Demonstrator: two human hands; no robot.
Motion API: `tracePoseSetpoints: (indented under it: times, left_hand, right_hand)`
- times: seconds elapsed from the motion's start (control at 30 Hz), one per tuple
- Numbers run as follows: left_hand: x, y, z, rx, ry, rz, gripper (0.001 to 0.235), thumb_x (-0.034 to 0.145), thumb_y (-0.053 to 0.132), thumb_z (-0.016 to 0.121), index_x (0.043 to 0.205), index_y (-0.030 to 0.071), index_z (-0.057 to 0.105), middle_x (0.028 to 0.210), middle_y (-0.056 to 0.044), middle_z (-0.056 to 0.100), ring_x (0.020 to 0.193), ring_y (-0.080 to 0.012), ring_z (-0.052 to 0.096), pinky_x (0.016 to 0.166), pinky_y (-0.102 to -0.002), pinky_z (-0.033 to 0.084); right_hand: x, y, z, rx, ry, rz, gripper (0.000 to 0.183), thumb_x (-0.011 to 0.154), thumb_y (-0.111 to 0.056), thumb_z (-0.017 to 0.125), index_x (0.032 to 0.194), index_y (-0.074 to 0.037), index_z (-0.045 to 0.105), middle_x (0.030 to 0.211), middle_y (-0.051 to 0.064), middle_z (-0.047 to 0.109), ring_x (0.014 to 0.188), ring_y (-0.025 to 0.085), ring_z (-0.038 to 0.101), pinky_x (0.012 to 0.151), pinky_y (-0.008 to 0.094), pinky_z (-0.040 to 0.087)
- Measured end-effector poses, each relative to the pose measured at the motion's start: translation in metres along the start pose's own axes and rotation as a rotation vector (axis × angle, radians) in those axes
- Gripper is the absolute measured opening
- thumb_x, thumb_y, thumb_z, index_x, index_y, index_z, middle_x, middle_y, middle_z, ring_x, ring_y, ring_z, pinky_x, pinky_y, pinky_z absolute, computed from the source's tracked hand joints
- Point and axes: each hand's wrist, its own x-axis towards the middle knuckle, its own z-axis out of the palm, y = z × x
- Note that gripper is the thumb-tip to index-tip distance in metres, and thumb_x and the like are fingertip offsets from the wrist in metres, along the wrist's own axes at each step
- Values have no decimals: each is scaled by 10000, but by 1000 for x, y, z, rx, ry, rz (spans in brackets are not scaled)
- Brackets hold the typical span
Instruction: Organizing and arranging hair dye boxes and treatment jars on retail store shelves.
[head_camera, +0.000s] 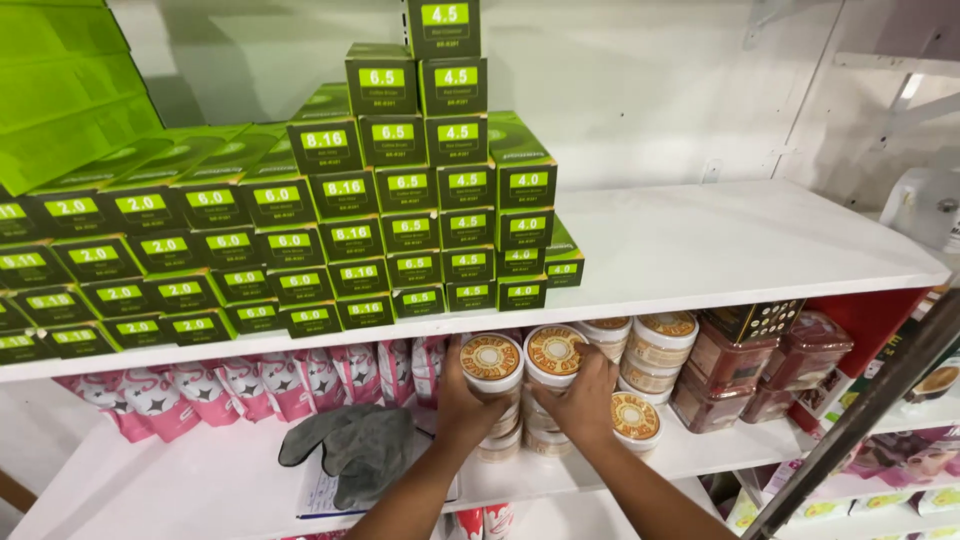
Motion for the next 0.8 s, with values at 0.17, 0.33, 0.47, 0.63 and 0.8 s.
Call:
tracePoseSetpoints:
  times: [0.17, 0.33, 0.47, 0.63, 0.8]
  left_hand:
    - [3, 32, -9, -163, -66, -155, 1191, 514, 142, 896, 1519, 3, 272, 1342, -193, 597, 1274, -314, 607, 1094, -413, 470]
    - [1, 46, -10, 96, -5, -26, 1205, 490, 156, 924, 1498, 8, 281, 1357, -221, 515, 1296, -391, 508, 1083, -451, 428]
    - [-4, 53, -9, 439, -87, -8, 1120, 497, 275, 967, 1451, 145, 394, 1428, -208, 438, 1354, -433, 385, 1111, -570, 300]
    - [-10, 60, 6, 514, -133, 274, 1012, 517, 329, 964, 1387, 138, 483, 1433, -239, 389, 1385, -502, 299, 1133, -682, 183]
    - [-24, 72, 31, 420, -275, 370, 820, 642, 241, 875, 1373, 68, 546, 1499, -262, 367, 1426, -530, 261, 1155, -668, 179]
  right_hand:
    - [-3, -1, -5, 105, 60, -102, 1076, 580, -353, 950, 1377, 62, 358, 1418, 360, 358, 1359, 527, 328, 1090, 547, 365]
    - [-5, -10, -17, 18, 66, -115, 1099, 542, -350, 974, 1377, 11, 357, 1408, 342, 340, 1347, 524, 326, 1094, 609, 326]
    - [-5, -16, -38, 36, 65, -257, 1058, 533, -343, 973, 1373, -56, 397, 1453, 301, 330, 1355, 503, 328, 1091, 614, 318]
    - [-6, -9, -53, 19, 11, -400, 1050, 509, -297, 949, 1382, -86, 405, 1496, 283, 302, 1377, 508, 312, 1106, 603, 317]
    - [-3, -8, -80, -26, 48, -562, 939, 580, -320, 941, 1374, -87, 496, 1505, 281, 334, 1359, 520, 352, 1080, 627, 334]
